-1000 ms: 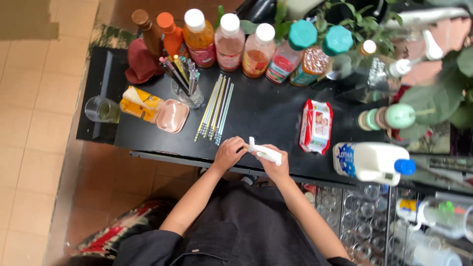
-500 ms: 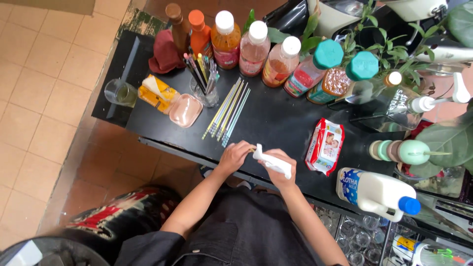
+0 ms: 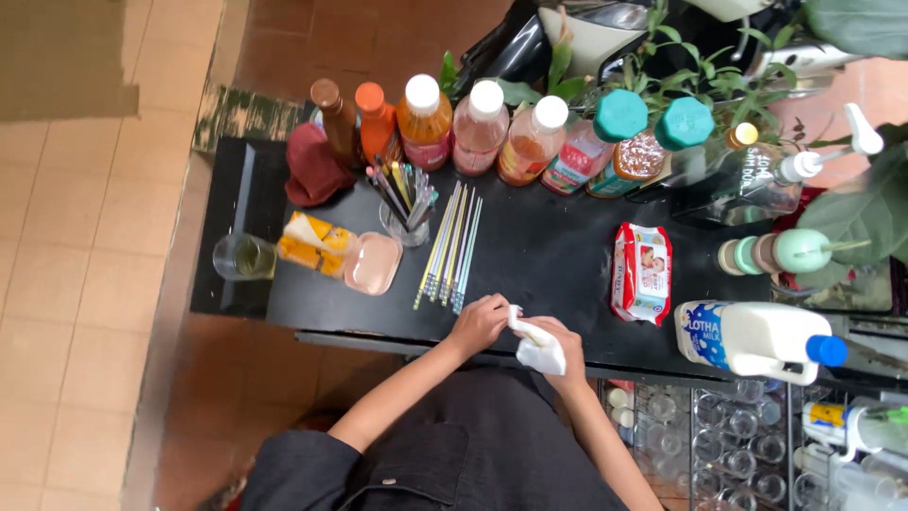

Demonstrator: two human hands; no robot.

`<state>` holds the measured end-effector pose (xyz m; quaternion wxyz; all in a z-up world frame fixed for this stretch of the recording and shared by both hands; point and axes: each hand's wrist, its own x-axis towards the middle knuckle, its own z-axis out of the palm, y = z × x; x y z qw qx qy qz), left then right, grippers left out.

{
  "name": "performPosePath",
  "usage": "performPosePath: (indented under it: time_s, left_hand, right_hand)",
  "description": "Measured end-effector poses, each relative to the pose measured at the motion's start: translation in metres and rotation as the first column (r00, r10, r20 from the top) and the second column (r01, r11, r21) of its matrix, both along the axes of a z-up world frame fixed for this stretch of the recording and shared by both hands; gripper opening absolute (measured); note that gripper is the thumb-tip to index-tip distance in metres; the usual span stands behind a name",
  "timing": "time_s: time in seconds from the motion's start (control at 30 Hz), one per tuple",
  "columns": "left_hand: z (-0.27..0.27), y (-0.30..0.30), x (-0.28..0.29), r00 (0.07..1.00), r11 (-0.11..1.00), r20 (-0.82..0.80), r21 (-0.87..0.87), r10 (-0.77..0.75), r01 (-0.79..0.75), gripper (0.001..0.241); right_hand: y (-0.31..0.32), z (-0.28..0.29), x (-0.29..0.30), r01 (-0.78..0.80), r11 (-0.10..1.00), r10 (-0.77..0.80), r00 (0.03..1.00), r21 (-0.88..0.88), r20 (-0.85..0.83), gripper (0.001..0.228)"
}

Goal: Cleaning reusable straws individually using a white wipe.

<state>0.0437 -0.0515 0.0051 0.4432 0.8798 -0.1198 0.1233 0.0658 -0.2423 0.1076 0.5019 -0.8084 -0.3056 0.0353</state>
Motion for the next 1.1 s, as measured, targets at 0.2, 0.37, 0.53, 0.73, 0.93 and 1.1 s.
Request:
performPosePath:
  time_s: [0.2,0.37,0.53,0.73,0.93,1.1]
  left_hand:
    - [0.012,0.013,-0.001,0.996,0.995,-0.005,0.036,-0.088,0.088,0.017]
    - [0.012,0.020,0.001,0.991,0.988,0.016,0.086,-0.133,0.132,0.024]
    - [-0.002,0.014,0.000,0.992,0.991,0.043,0.074,-0.119,0.115,0.019]
    - [0.025,-0.003,0.012,1.000,0.998,0.001,0.056,0.005,-0.005,0.021]
    - [0.014,-0.033,0.031,0.974,0.968,-0.051,0.131,0.220,-0.212,0.011]
    - [0.014,-0.039,0.031,0.965,0.953,0.008,0.158,0.261,-0.258,0.010]
  right_hand:
    - [0.017,0.045,-0.020,0.198,0.973,-0.213,0.968,0.122,0.130,0.024]
    - [0.011,-0.008,-0.027,0.281,0.942,-0.275,0.960,0.182,-0.059,0.026]
    - [0.009,-0.047,0.004,0.175,0.984,-0.165,0.971,0.043,-0.171,0.029]
    - [-0.008,0.002,0.044,-0.122,0.991,0.124,0.992,0.052,-0.034,0.027]
    - [-0.033,0.022,0.075,-0.222,0.951,0.203,0.973,0.214,0.109,0.023]
    - [-0.043,-0.038,0.090,-0.201,0.962,0.248,0.928,0.187,-0.279,0.035]
